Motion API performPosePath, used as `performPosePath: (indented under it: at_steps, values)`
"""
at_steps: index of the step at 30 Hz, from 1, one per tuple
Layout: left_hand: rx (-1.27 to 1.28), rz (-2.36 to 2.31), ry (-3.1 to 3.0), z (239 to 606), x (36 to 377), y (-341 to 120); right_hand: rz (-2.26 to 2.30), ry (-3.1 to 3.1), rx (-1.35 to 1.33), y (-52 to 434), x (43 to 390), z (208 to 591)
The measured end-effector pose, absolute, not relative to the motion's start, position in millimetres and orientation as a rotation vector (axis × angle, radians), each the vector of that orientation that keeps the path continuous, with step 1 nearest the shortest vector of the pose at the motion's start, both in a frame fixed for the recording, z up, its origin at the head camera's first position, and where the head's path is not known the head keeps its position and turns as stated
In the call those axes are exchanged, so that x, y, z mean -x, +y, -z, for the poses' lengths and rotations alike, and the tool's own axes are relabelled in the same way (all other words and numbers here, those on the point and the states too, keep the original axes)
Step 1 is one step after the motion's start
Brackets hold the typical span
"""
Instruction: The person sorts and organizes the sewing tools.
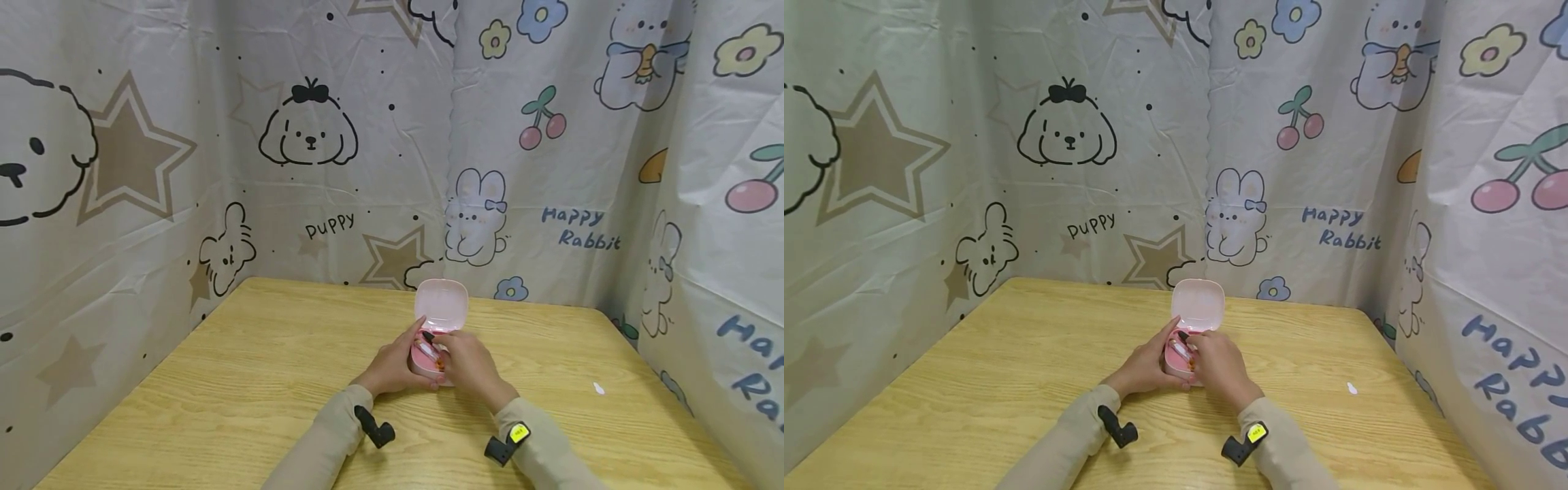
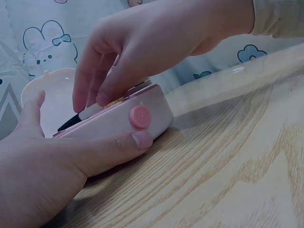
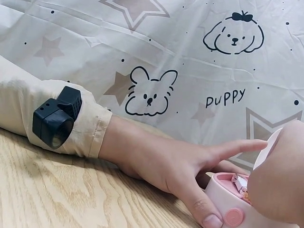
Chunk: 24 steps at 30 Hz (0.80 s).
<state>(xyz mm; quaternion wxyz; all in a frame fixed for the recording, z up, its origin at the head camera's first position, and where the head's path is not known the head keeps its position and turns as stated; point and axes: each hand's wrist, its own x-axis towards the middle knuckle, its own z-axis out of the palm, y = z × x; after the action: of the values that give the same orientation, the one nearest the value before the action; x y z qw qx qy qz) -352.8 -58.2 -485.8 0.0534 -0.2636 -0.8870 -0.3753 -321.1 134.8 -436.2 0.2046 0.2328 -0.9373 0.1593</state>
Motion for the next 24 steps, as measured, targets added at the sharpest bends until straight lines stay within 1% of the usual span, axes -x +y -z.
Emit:
performPosePath:
  at_steps: [10, 24]
  values:
    - [0.831, 1.137, -2.675, 485.7, 354.2, -59.2, -0.458, -2.634, -0.621, 131.4, 325.8, 433.5]
    - [0.806, 1.143, -2.694, 486.6, 352.6, -58.6, -0.453, -2.702, -0.632, 131.1, 331.0, 428.3]
